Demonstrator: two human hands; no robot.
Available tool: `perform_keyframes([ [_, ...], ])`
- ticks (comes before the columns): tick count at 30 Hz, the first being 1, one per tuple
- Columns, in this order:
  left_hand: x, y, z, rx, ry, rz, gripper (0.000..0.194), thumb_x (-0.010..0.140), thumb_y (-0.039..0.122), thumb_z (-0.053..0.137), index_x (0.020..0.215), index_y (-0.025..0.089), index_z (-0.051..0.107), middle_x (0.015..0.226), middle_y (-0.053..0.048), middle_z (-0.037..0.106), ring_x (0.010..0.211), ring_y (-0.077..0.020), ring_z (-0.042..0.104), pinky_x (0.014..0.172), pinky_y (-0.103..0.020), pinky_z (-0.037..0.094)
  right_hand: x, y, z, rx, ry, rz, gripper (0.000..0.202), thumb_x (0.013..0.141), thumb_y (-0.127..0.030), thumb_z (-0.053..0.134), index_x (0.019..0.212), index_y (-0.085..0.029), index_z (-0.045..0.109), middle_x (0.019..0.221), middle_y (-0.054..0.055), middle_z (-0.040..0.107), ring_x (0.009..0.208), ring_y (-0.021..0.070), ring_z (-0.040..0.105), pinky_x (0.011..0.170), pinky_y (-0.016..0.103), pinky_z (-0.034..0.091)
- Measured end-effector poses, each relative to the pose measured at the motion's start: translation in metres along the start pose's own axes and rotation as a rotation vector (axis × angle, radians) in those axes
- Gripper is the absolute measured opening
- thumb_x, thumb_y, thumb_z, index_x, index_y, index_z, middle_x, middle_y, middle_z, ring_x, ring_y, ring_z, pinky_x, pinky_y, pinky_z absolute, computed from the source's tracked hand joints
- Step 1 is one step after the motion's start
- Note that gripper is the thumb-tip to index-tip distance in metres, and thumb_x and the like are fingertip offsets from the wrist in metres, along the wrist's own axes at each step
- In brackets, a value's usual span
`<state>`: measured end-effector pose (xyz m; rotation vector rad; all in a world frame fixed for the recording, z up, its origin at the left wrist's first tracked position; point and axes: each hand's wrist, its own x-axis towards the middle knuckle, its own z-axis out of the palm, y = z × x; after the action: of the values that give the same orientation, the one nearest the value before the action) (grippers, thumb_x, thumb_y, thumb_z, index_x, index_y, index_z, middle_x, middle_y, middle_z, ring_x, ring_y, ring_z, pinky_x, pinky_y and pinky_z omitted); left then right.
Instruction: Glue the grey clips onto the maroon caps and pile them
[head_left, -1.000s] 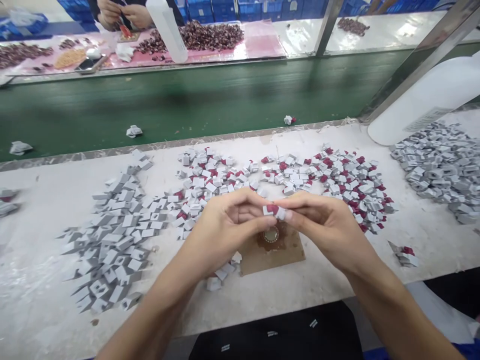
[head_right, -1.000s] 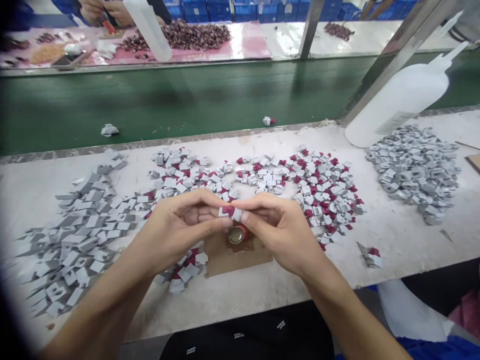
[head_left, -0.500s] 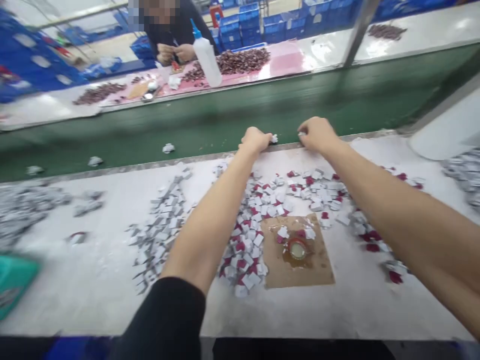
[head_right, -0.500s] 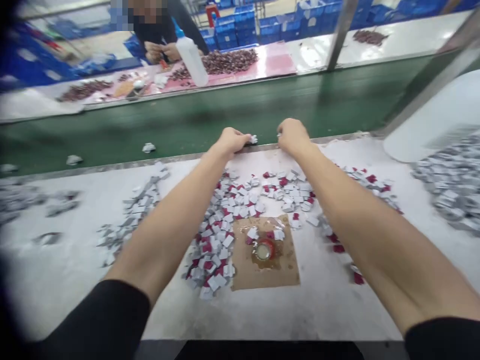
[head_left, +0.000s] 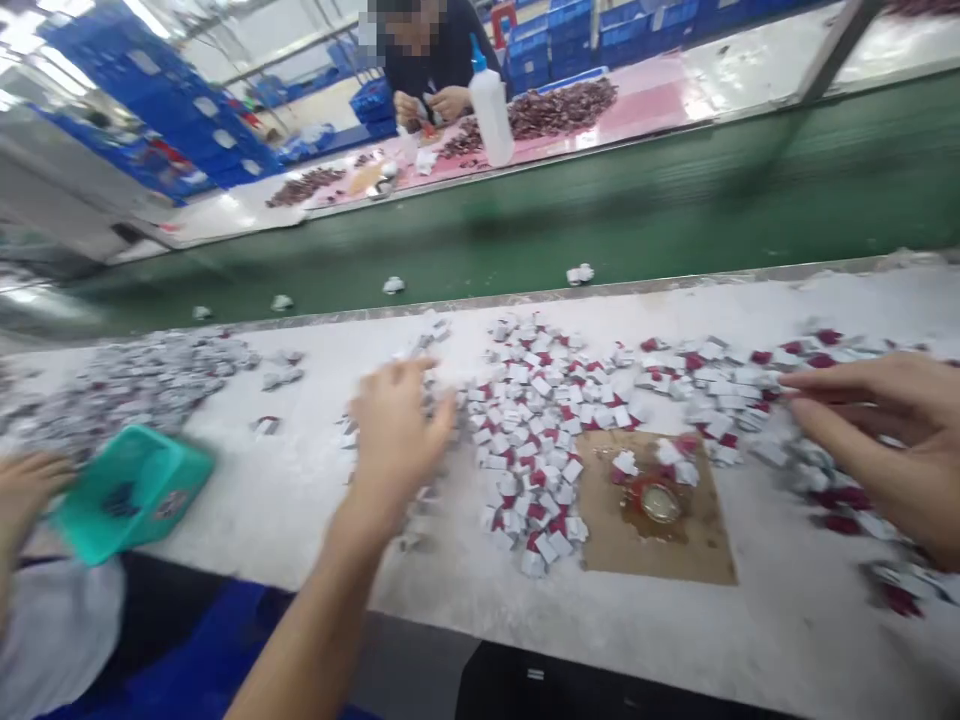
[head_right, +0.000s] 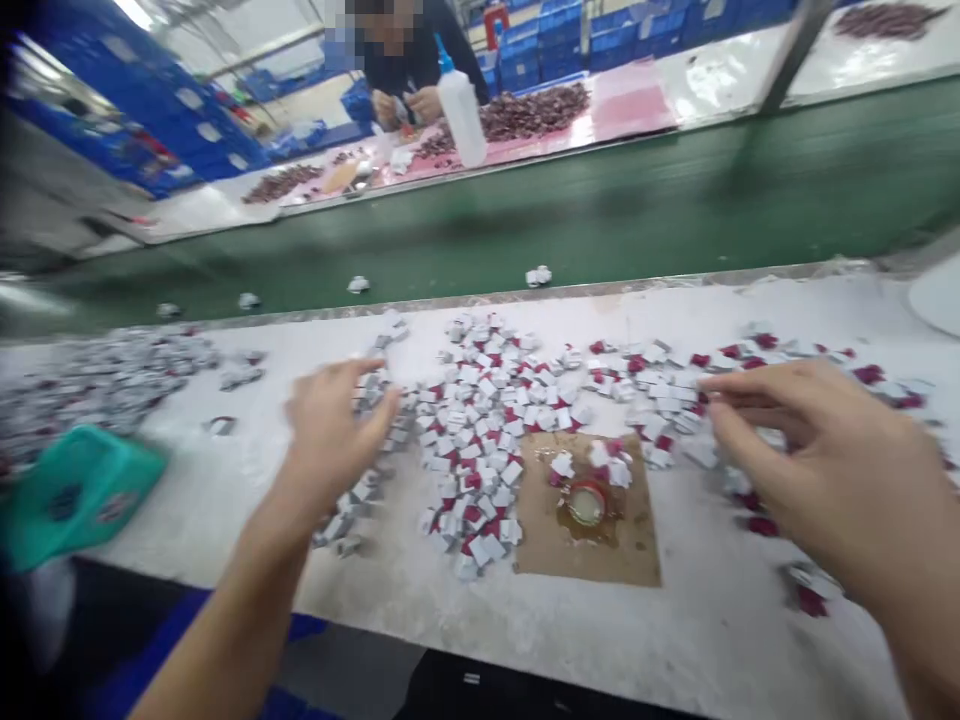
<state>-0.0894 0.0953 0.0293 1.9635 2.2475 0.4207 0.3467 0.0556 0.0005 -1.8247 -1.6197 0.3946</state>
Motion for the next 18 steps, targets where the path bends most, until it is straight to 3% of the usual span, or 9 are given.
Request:
perform_keyframes([
  [3, -0.004, -0.062, -0.003, 0.169, 0.136, -0.099, 0.05, 0.103, 0.057, 0.071, 0.135, 0.019, 0.078, 0.136, -0.028, 0.074, 0.146, -0.0669, 0.058, 0.103, -0.07, 0.046, -0.016, -0.004, -0.007, -0.008, 0.033, -0.018, 0.016, 0.1, -0.039, 0.078, 0.112, -0.039, 0.089, 0.116, 0.011, 0.086, 0.095, 0.0331, 0.084, 0.077, 0.05, 0.066],
  [6, -0.002, -0.091, 0.002, 0.116, 0.147, -0.101, 0.048, 0.109, 0.061, 0.06, 0.127, 0.02, 0.076, 0.117, -0.02, 0.079, 0.146, -0.0675, 0.062, 0.087, -0.056, 0.036, -0.019, -0.019, -0.008, 0.034, -0.018, -0.085, 0.02, 0.104, -0.041, 0.072, 0.112, -0.034, 0.09, 0.114, 0.01, 0.086, 0.088, 0.0293, 0.081, 0.066, 0.043, 0.059],
  [10, -0.005, -0.086, -0.001, -0.042, 0.08, -0.089, 0.038, 0.107, 0.061, 0.062, 0.106, 0.025, 0.074, 0.09, -0.008, 0.08, 0.132, -0.0564, 0.075, 0.082, -0.048, 0.03, -0.013, -0.043, 0.007, 0.078, -0.245, -0.152, 0.025, 0.109, -0.039, 0.068, 0.112, -0.03, 0.091, 0.111, 0.01, 0.087, 0.095, 0.0291, 0.081, 0.073, 0.042, 0.059],
  [13, -0.002, -0.073, -0.006, -0.045, 0.063, -0.148, 0.035, 0.102, 0.06, 0.067, 0.097, 0.026, 0.072, 0.081, -0.007, 0.077, 0.125, -0.0514, 0.077, 0.083, -0.046, 0.034, -0.001, -0.065, 0.028, 0.002, -0.417, -0.098, 0.024, 0.107, -0.038, 0.073, 0.091, -0.028, 0.088, 0.102, 0.009, 0.085, 0.092, 0.0287, 0.077, 0.073, 0.04, 0.055],
  [16, 0.001, -0.067, -0.006, -0.04, 0.031, -0.187, 0.03, 0.094, 0.056, 0.077, 0.097, 0.027, 0.071, 0.09, -0.008, 0.08, 0.12, -0.051, 0.078, 0.084, -0.045, 0.039, 0.01, -0.083, 0.051, -0.091, -0.518, -0.037, 0.046, 0.1, -0.036, 0.081, 0.058, -0.027, 0.066, 0.072, 0.005, 0.073, 0.069, 0.0246, 0.065, 0.061, 0.038, 0.041],
  [18, -0.001, -0.065, -0.006, -0.044, 0.016, -0.194, 0.033, 0.095, 0.057, 0.076, 0.106, 0.026, 0.071, 0.108, -0.011, 0.084, 0.122, -0.0522, 0.078, 0.085, -0.046, 0.043, 0.015, -0.091, 0.061, -0.088, -0.544, -0.02, 0.052, 0.095, -0.03, 0.083, 0.051, -0.027, 0.056, 0.056, 0.002, 0.063, 0.057, 0.0213, 0.056, 0.056, 0.038, 0.034],
])
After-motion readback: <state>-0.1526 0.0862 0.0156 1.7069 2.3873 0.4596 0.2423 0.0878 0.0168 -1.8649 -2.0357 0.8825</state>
